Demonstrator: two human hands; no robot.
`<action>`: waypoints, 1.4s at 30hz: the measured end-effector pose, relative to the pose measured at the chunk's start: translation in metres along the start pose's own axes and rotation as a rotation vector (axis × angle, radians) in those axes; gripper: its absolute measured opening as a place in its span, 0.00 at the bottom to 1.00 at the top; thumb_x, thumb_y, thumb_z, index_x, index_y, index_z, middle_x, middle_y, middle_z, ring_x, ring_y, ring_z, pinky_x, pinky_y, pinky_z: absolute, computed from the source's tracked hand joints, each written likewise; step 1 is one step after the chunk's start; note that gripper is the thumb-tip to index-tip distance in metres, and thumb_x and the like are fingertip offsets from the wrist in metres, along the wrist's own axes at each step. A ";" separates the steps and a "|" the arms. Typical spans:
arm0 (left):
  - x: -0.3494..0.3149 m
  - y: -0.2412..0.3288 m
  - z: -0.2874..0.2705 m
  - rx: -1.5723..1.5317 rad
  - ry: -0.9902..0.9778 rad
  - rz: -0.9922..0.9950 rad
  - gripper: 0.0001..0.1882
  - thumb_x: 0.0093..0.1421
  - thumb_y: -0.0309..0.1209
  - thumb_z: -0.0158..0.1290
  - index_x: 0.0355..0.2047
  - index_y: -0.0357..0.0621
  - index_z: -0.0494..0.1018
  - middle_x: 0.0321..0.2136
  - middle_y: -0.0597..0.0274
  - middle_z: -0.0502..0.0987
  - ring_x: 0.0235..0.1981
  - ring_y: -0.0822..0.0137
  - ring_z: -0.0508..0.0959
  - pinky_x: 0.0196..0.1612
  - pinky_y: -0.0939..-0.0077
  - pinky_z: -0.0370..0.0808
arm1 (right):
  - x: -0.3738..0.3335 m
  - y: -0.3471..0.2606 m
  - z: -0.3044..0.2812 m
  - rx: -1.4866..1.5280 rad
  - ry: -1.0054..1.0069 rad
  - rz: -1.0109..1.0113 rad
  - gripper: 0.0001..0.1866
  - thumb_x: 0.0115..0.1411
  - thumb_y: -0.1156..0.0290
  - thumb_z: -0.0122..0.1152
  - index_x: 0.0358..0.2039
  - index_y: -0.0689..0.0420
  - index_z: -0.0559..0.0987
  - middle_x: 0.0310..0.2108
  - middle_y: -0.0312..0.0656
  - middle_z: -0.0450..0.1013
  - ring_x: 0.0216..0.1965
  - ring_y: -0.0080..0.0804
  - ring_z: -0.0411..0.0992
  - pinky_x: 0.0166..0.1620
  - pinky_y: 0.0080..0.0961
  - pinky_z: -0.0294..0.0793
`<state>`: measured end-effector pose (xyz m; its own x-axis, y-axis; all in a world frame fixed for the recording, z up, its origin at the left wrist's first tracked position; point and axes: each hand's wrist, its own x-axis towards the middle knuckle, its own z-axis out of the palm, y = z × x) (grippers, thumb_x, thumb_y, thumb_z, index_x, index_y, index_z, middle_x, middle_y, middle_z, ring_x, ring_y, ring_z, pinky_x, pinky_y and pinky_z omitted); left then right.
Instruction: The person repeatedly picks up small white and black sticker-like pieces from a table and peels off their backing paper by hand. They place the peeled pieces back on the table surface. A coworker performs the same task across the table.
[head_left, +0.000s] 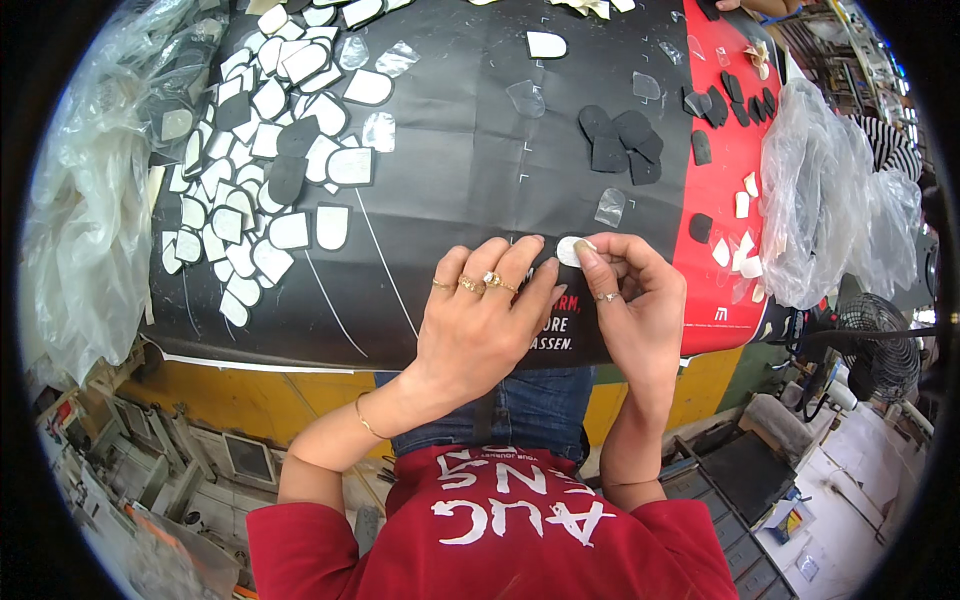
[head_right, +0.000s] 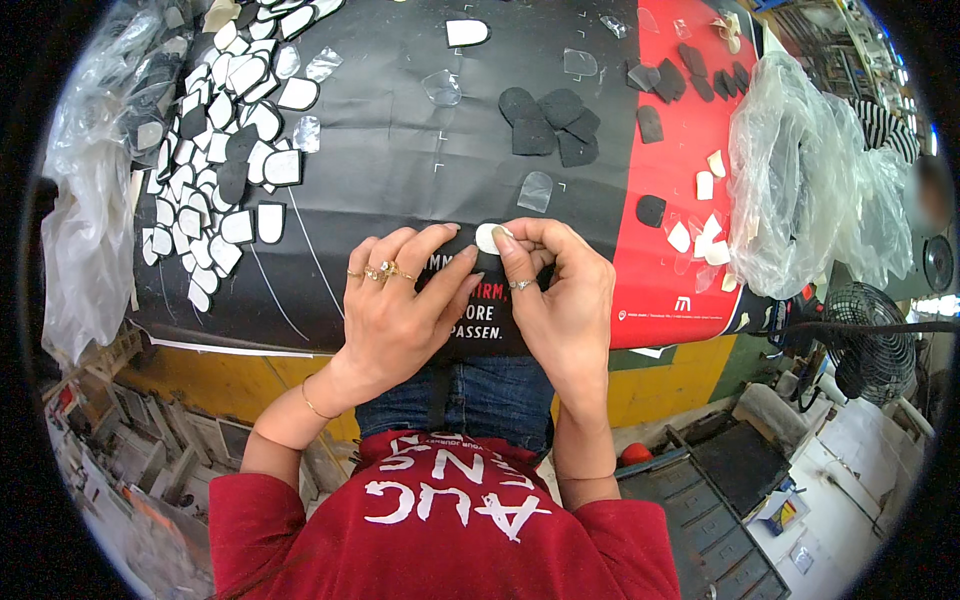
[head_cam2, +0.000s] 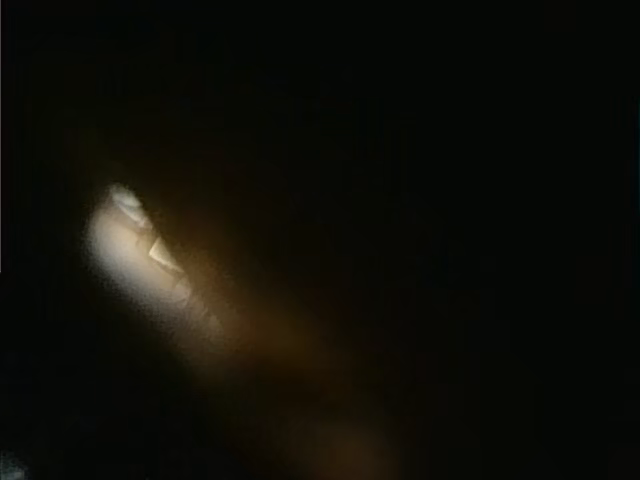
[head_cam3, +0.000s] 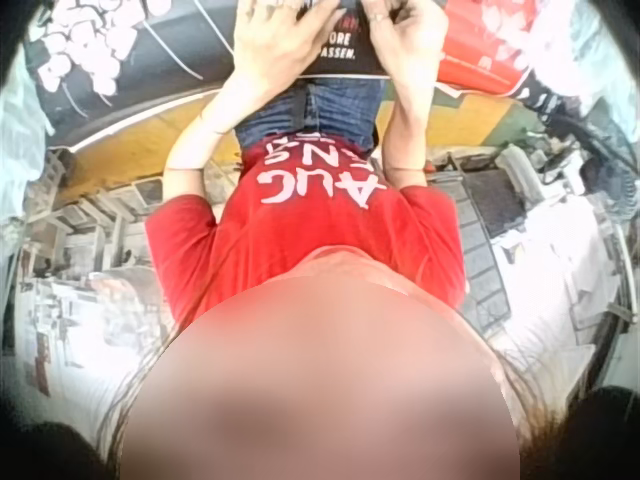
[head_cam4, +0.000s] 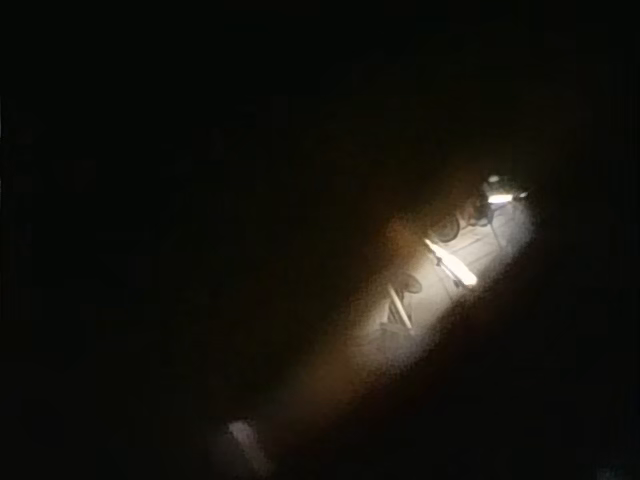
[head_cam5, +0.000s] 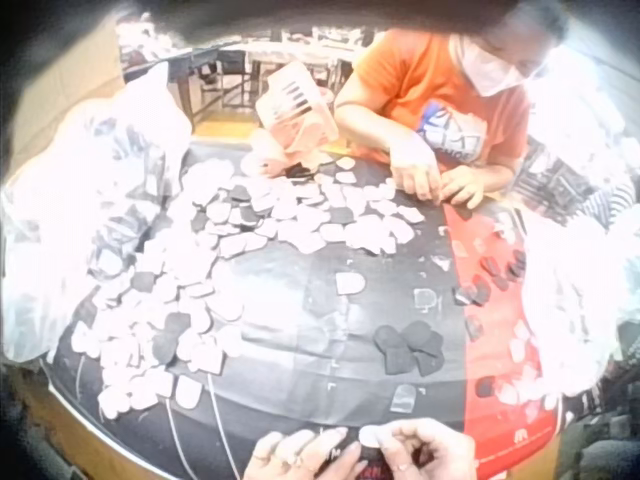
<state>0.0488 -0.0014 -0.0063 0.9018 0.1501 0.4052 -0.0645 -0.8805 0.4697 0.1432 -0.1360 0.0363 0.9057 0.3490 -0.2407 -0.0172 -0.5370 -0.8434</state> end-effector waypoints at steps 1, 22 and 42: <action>0.000 0.000 0.000 0.000 0.001 0.001 0.14 0.57 0.35 0.61 0.42 0.45 0.79 0.48 0.63 0.74 0.50 0.63 0.72 0.52 0.61 0.67 | 0.000 0.000 0.000 -0.010 -0.004 0.004 0.06 0.64 0.77 0.64 0.39 0.67 0.80 0.29 0.32 0.77 0.29 0.10 0.69 0.32 0.10 0.69; 0.003 0.002 0.000 0.087 -0.067 0.027 0.20 0.57 0.38 0.60 0.49 0.47 0.77 0.50 0.63 0.71 0.51 0.63 0.68 0.53 0.62 0.65 | 0.001 -0.007 0.000 -0.148 -0.005 -0.026 0.09 0.63 0.76 0.65 0.42 0.65 0.80 0.28 0.31 0.75 0.26 0.10 0.67 0.30 0.11 0.67; 0.006 0.002 0.000 0.145 -0.045 0.035 0.19 0.54 0.35 0.62 0.47 0.51 0.79 0.49 0.64 0.72 0.49 0.62 0.70 0.51 0.61 0.66 | -0.001 0.016 0.029 -0.377 0.441 -0.383 0.23 0.59 0.77 0.66 0.54 0.62 0.71 0.44 0.48 0.70 0.37 0.37 0.71 0.38 0.31 0.72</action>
<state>0.0543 -0.0023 -0.0029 0.9183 0.1006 0.3828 -0.0372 -0.9409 0.3366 0.1294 -0.1226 0.0089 0.9077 0.2654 0.3250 0.4136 -0.6964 -0.5865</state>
